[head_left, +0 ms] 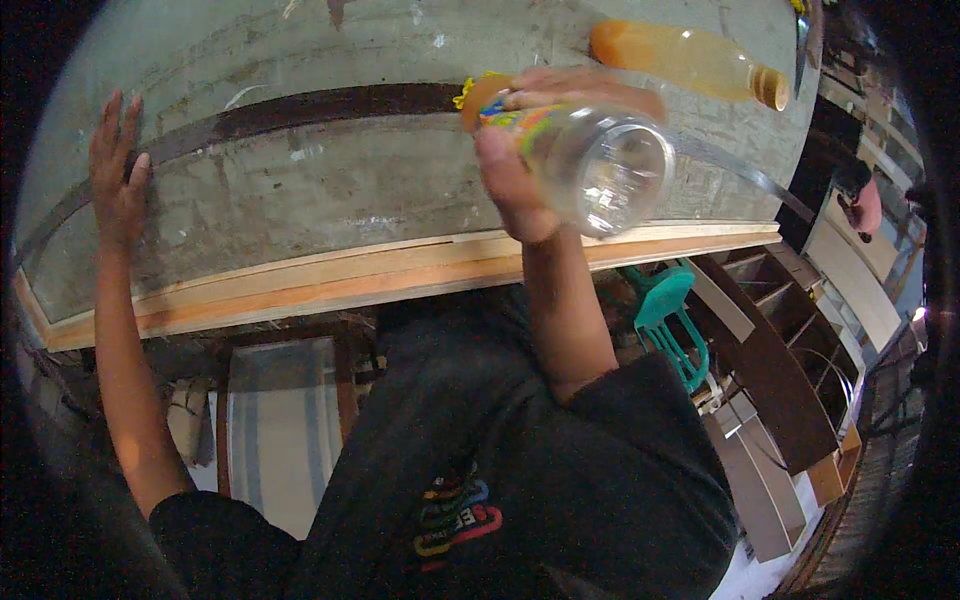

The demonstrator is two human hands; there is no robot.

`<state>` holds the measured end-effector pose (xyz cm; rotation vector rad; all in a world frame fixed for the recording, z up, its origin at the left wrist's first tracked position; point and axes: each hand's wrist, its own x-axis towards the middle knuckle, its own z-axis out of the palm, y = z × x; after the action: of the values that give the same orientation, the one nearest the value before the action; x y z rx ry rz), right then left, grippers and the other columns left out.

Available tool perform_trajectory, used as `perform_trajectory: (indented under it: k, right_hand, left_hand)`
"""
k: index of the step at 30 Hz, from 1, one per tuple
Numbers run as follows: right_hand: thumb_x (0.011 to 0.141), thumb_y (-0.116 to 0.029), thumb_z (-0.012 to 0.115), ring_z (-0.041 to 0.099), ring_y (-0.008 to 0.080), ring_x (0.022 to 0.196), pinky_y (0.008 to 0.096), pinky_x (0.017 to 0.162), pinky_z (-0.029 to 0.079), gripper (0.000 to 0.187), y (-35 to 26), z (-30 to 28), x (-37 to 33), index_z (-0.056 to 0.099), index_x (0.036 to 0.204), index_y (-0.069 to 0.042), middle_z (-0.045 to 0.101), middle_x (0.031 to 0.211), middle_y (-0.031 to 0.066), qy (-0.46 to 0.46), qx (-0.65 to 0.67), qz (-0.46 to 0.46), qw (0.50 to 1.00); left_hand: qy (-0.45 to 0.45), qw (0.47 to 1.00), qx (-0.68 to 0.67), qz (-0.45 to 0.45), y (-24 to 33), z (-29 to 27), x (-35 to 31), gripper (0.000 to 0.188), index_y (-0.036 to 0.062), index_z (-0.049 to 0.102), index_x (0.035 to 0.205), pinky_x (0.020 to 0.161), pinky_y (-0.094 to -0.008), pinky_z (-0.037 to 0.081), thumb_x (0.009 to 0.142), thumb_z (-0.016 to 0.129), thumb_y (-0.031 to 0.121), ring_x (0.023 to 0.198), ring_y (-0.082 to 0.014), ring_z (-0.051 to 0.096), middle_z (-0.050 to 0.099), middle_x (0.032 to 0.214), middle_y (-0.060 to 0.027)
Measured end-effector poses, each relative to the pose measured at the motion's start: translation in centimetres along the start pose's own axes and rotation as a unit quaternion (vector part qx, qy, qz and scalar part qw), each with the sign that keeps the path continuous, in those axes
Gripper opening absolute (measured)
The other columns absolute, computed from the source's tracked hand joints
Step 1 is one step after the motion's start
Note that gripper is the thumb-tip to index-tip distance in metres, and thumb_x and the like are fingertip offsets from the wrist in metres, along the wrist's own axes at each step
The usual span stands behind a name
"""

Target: The person places a thin wooden strip along the edge of a large flat board and then pours a yellow liquid from a plastic bottle onto the strip. They repeatedly open and close the bottle cap and continue pouring the liquid along the length of the strip.

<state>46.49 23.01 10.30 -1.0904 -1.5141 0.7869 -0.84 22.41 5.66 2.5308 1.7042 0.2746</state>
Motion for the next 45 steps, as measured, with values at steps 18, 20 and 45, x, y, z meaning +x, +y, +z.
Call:
perform_trajectory:
  k: [18,20,45]
  right_hand:
    - [0.066,-0.051,0.082,0.059,0.0233,0.078,0.0425,0.07,0.046,0.063,2.0,1.5,-2.5,0.058,0.106,-0.008,0.059,0.086,0.0048,0.188,0.056,-0.057,0.979]
    - [0.061,-0.054,0.085,0.056,0.0231,0.066,0.0423,0.059,0.046,0.067,2.4,2.0,-2.1,0.056,0.103,-0.009,0.056,0.079,0.0035,0.219,-0.067,-0.111,0.967]
    - [0.08,-0.011,0.082,0.057,0.0287,0.105,0.042,0.085,0.054,0.034,14.1,-35.1,-1.9,0.064,0.108,-0.014,0.046,0.123,0.0166,0.207,-0.515,-0.239,0.797]
  left_hand:
    - [0.0,0.999,0.004,0.045,-1.0,0.5,-0.3,0.066,0.0178,0.039,0.156,0.123,-0.0475,0.014,0.092,0.053,0.024,0.152,-0.0288,0.025,0.03,0.164,-0.0098]
    - [-0.008,0.998,0.014,0.052,-1.0,0.3,0.0,0.065,0.0181,0.039,0.156,0.123,-0.0483,0.013,0.093,0.052,0.025,0.152,-0.0292,0.024,0.03,0.164,-0.0104]
    - [-0.033,0.988,-0.137,-0.067,-0.1,1.1,-0.5,0.073,0.0028,0.03,0.157,0.125,-0.0456,0.006,0.099,0.043,0.044,0.155,-0.0287,0.012,0.019,0.167,-0.0134]
